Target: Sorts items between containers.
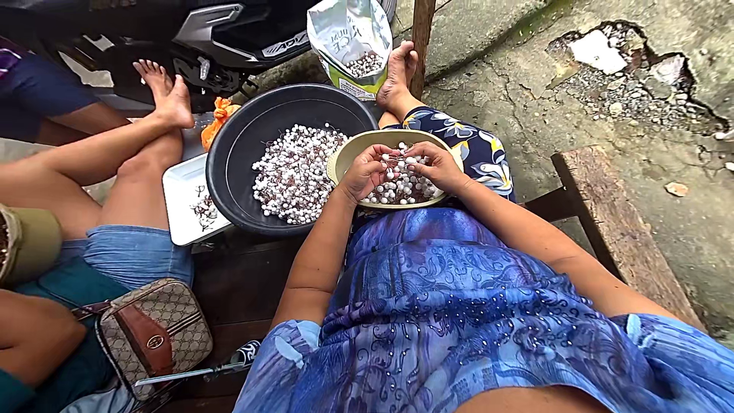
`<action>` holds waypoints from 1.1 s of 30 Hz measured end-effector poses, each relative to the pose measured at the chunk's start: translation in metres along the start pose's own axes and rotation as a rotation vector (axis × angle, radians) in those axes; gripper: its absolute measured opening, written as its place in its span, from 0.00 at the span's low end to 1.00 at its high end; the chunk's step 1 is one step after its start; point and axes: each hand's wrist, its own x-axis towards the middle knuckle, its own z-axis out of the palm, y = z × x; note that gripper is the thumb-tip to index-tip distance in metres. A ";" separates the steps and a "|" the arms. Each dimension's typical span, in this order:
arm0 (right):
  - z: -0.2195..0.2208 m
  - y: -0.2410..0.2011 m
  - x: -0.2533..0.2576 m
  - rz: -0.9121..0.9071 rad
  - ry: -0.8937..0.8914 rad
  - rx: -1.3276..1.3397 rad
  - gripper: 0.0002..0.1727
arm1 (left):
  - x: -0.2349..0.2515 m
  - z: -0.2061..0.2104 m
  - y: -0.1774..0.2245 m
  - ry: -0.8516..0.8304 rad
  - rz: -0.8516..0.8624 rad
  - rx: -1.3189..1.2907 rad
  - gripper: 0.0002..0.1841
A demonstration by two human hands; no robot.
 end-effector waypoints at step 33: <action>-0.001 -0.001 -0.006 0.076 0.106 0.147 0.07 | 0.002 0.011 0.000 0.198 0.082 0.149 0.17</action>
